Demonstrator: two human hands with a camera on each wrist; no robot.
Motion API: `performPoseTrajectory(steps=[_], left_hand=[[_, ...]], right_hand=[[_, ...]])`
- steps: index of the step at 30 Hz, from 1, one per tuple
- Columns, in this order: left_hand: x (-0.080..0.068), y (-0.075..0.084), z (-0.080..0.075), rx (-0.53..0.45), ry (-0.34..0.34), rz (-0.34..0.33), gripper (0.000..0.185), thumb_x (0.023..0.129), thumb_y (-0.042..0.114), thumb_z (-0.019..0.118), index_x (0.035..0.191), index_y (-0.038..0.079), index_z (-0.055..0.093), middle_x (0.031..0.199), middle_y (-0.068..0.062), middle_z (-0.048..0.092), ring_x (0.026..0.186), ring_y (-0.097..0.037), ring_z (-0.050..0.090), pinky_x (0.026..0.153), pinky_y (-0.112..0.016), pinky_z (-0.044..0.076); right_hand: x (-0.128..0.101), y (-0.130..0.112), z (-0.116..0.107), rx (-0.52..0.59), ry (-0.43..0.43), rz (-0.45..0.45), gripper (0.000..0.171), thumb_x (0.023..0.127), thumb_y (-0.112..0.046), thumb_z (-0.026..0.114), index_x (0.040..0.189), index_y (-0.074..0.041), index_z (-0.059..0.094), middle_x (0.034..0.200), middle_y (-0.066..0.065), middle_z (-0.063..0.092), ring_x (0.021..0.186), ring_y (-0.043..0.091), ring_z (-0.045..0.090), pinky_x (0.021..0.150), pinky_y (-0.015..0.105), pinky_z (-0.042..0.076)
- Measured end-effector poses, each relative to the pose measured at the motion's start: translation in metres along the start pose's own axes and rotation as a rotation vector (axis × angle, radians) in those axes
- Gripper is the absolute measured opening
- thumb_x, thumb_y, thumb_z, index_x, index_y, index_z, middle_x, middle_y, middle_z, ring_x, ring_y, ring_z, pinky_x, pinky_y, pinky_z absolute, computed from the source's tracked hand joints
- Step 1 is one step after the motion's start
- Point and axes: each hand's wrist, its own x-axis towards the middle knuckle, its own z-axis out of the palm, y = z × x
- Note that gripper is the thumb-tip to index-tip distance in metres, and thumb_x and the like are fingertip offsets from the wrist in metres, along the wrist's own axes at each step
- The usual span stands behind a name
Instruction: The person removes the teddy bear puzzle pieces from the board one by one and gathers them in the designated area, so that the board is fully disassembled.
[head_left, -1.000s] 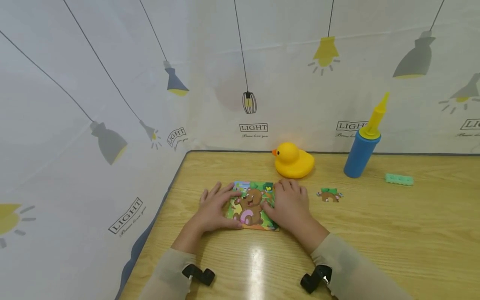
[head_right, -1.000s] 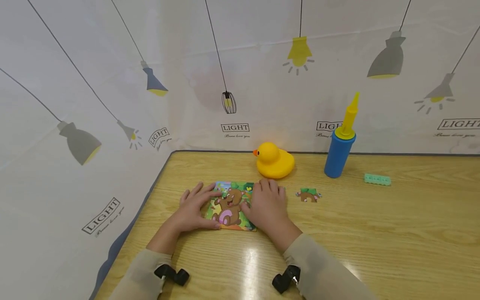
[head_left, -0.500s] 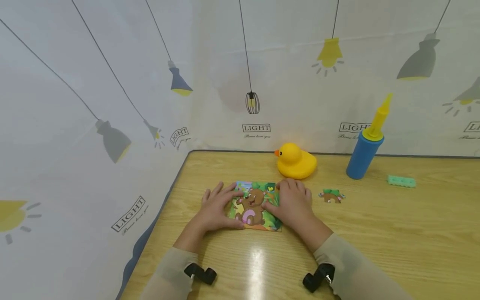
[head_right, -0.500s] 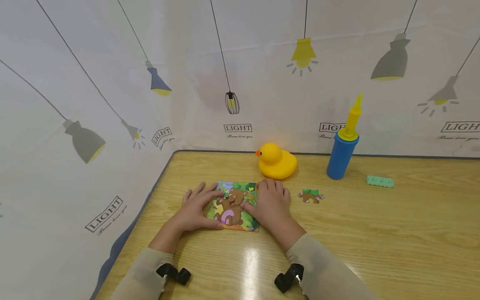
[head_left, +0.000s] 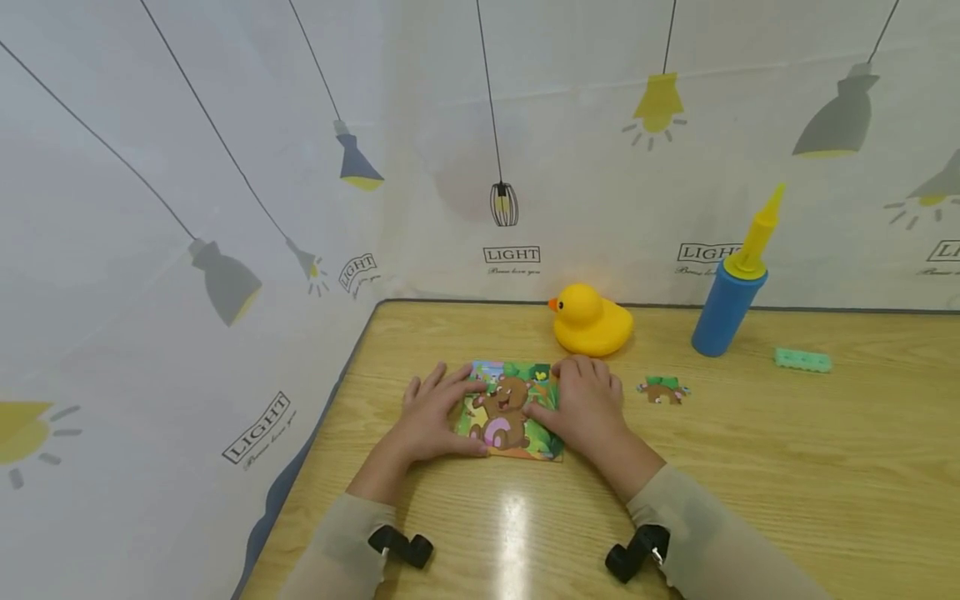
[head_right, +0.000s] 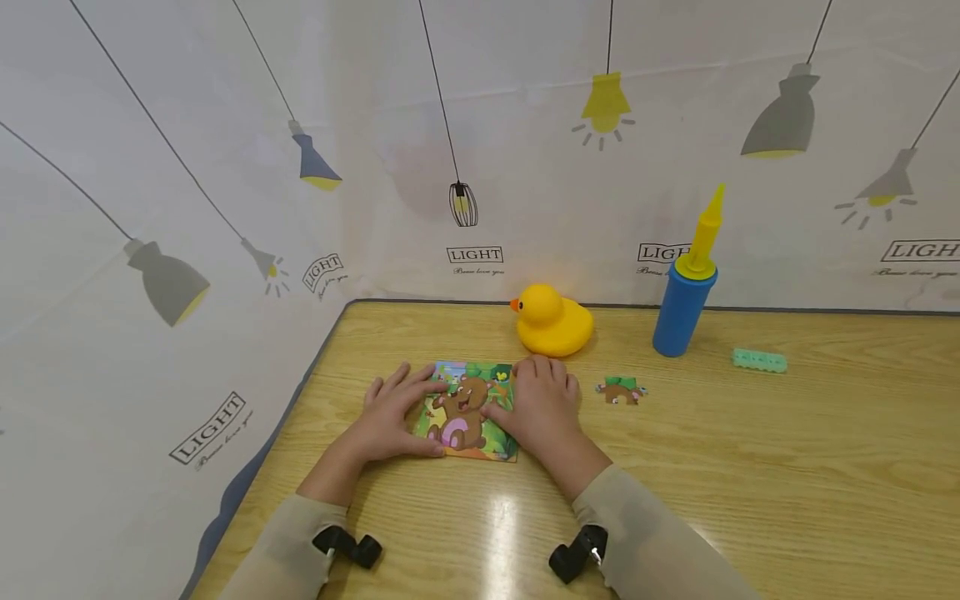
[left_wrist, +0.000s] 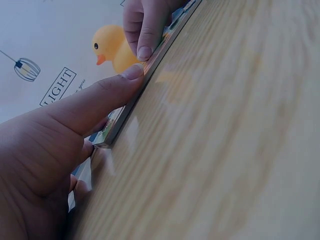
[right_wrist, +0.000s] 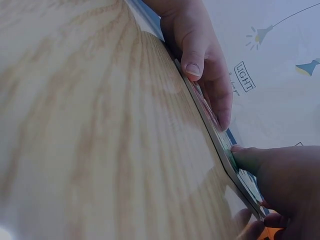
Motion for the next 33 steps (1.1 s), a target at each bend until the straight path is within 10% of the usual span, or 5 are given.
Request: performPoseTrajectory(steps=[33], left_hand=[[-0.0002,0.0026,-0.0016,-0.011,-0.006,-0.004,0.094,0.074,0.059,0.095,0.155,0.03,0.057,0.175,-0.001,0.028,0.162,-0.041,0.007,0.121,-0.073,-0.005]], right_hand=[[-0.0048,-0.0033,0.0008,0.038,0.081,-0.03,0.076,0.085,-0.051,0.09,0.133,-0.003,0.056,0.129,0.016,0.057,0.127,0.039,0.045,0.106,0.056,0.036]])
